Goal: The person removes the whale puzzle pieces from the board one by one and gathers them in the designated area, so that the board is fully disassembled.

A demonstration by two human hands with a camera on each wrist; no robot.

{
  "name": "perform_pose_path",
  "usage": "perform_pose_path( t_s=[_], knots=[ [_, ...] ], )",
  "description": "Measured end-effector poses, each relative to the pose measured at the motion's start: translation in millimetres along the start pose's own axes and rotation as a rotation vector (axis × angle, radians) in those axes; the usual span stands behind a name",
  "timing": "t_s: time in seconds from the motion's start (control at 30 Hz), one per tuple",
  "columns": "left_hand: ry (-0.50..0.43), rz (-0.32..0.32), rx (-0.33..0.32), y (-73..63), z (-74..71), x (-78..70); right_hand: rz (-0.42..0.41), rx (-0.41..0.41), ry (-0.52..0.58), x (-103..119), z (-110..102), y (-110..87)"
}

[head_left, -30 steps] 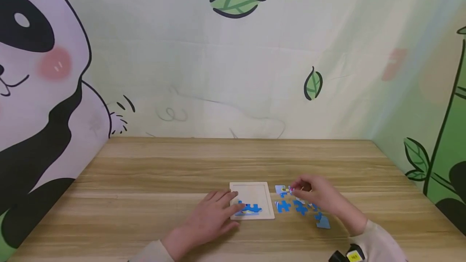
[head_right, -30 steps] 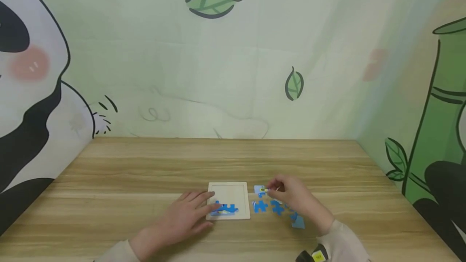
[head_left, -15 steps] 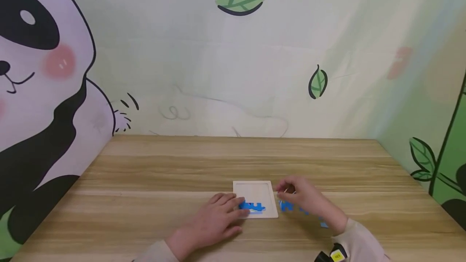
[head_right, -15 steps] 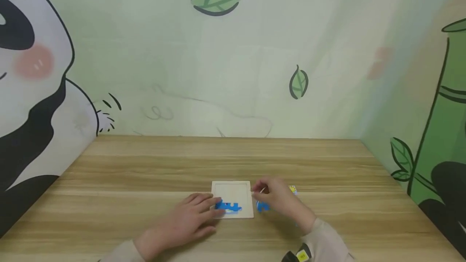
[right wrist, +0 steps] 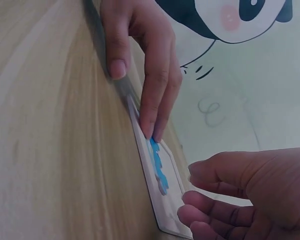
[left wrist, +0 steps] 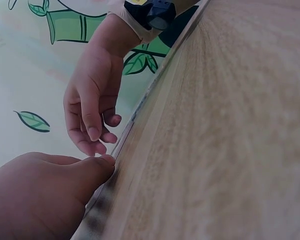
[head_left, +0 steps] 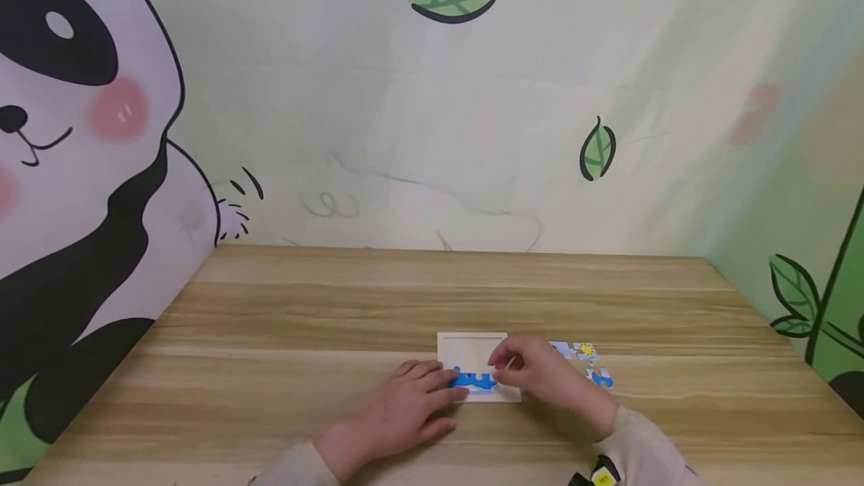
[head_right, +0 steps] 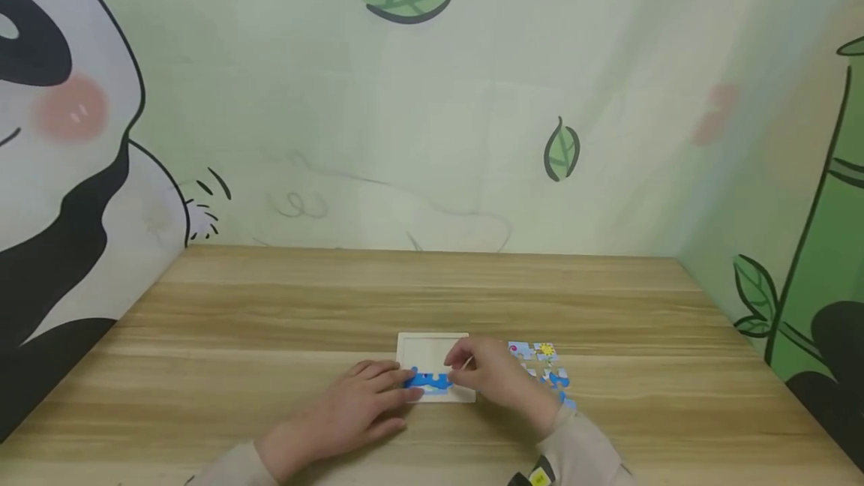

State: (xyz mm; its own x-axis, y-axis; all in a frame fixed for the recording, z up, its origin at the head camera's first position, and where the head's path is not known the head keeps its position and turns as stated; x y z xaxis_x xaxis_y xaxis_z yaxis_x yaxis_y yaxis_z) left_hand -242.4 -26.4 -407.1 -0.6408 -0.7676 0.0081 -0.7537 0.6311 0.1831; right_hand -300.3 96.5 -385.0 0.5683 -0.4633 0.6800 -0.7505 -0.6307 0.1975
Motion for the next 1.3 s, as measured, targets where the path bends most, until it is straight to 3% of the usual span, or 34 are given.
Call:
perform_pose_path(
  t_s=[0.23,0.53,1.03,1.3],
  knots=[
    [-0.009,-0.006,-0.016,0.3,-1.3,0.5,0.04,0.019,-0.096,1,8,3.9],
    [-0.01,-0.03,0.011,-0.2,-2.1,-0.4,0.088,0.03,-0.16,0,12,5.4],
    [0.014,-0.005,-0.049,-1.0,-7.1,-4.6,0.114,0.021,-0.151,-4,14,6.5],
    [0.01,-0.014,-0.014,-0.5,-4.4,-3.6,0.127,0.029,-0.119,-6,15,6.6]
  ],
)
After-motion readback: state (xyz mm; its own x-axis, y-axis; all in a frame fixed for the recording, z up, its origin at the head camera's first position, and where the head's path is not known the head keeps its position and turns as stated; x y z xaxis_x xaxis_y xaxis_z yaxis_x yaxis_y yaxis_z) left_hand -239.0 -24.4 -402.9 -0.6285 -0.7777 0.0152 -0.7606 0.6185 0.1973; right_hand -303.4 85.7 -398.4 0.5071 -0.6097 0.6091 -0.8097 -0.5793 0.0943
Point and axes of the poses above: each hand's wrist, its own y-axis towards the middle knuckle, its own z-axis out of the palm, x = y × z, the point moved 10 cm from there along y, towards the middle knuckle, and after that the axes turned 9 degrees about -z, right-handed, at the moved point
